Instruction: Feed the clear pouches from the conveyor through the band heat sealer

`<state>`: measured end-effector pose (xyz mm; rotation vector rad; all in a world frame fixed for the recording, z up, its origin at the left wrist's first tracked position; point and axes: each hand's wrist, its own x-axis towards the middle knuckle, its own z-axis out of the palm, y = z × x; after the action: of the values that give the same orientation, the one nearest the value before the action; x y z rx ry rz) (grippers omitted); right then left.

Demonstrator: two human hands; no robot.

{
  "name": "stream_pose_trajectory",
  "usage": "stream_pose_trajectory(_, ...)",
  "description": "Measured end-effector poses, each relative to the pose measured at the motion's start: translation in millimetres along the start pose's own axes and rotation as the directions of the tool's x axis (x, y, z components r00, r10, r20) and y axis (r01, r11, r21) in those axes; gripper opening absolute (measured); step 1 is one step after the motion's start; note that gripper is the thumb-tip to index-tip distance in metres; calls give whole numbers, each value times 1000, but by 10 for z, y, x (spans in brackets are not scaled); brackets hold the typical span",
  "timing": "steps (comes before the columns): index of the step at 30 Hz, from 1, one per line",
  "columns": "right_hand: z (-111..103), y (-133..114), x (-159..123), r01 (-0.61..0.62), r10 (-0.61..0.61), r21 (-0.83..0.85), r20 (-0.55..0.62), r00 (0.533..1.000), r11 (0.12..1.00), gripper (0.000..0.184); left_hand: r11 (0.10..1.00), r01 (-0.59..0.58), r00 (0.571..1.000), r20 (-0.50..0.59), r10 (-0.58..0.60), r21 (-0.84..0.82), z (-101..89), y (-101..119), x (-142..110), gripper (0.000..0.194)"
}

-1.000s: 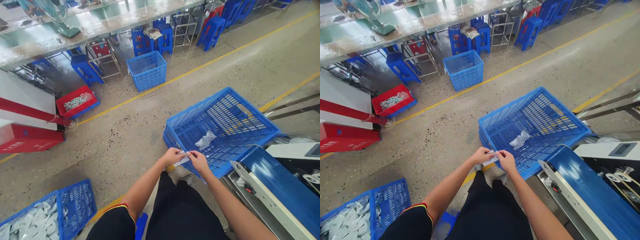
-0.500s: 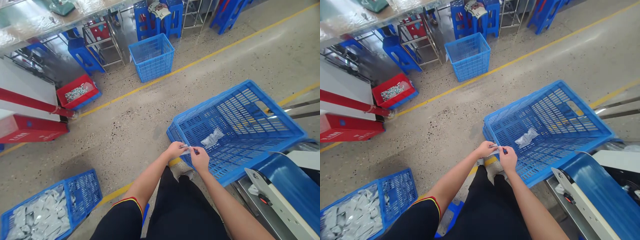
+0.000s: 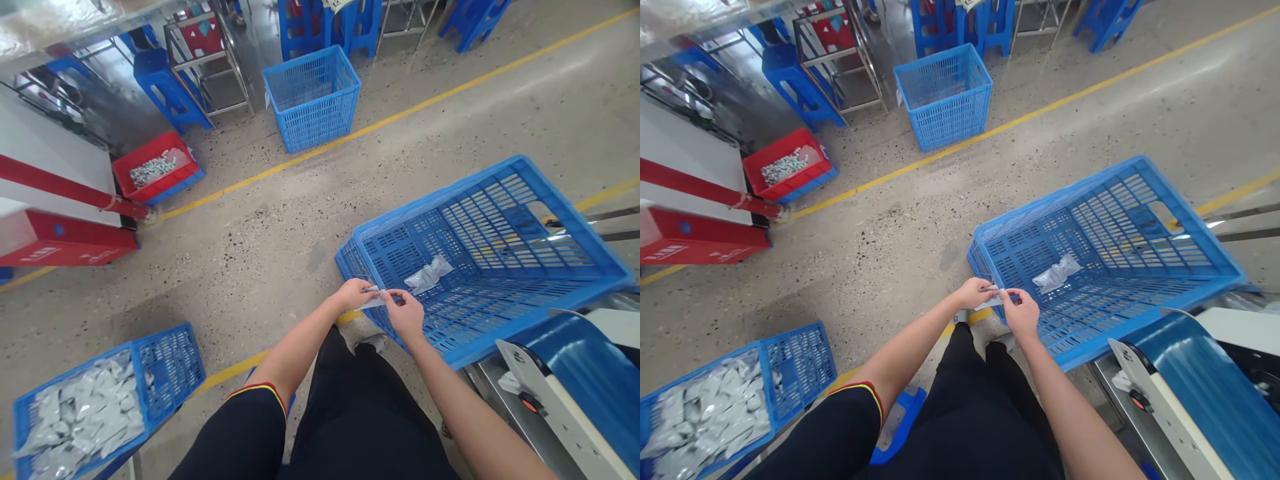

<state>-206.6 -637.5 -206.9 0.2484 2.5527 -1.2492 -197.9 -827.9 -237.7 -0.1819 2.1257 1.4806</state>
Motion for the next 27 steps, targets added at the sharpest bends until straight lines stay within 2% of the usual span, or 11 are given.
stream_pose_trajectory(2, -29, 45, 83, -113, 103, 131, 79, 991, 985, 76, 1000, -14, 1000, -6, 14, -2, 12, -32, 20, 40)
stream_pose_trajectory(4, -83, 83, 195, -231, 184, 221, 211, 960, 948, 76, 999, -34, 999, -13, 33, -7, 26, -60, 48, 39)
stream_pose_trajectory(7, -187, 93, 367, -389, 278, 199, 424, 862, 900, 72, 997, -70, 997, -40, 69, -29, 55, -91, 98, 37)
stream_pose_trajectory(9, -241, 66, 436, -400, 290, 149, 473, 832, 904, 72, 995, -87, 993, -89, 82, -51, 70, -106, 120, 30)
stream_pose_trajectory(11, -261, 25, 450, -318, 238, 108, 452, 860, 942, 71, 994, -79, 981, -182, 65, -69, 70, -123, 112, 21)
stream_pose_trajectory(13, -248, -8, 422, -206, 156, 83, 403, 902, 975, 69, 995, -33, 947, -322, 2, -91, 57, -146, 59, 26)
stream_pose_trajectory(17, -187, -7, 360, -158, 115, 88, 371, 921, 984, 75, 976, 93, 793, -577, -193, -198, 118, -143, -160, 34)
stream_pose_trajectory(19, -164, 17, 360, -135, 94, 90, 361, 928, 987, 76, 958, 107, 753, -608, -252, -266, 266, -61, -276, 29)
stream_pose_trajectory(22, -150, 56, 377, -71, 36, 96, 325, 945, 993, 77, 929, 80, 766, -574, -289, -362, 625, 165, -370, 19)
stream_pose_trajectory(24, -167, 88, 358, -72, 45, 84, 290, 956, 994, 80, 901, 79, 761, -557, -331, -428, 875, 329, -368, 16)
stream_pose_trajectory(27, -272, 173, 205, -98, 92, 22, 191, 977, 995, 83, 847, 106, 699, -567, -435, -520, 1119, 499, -305, 22)
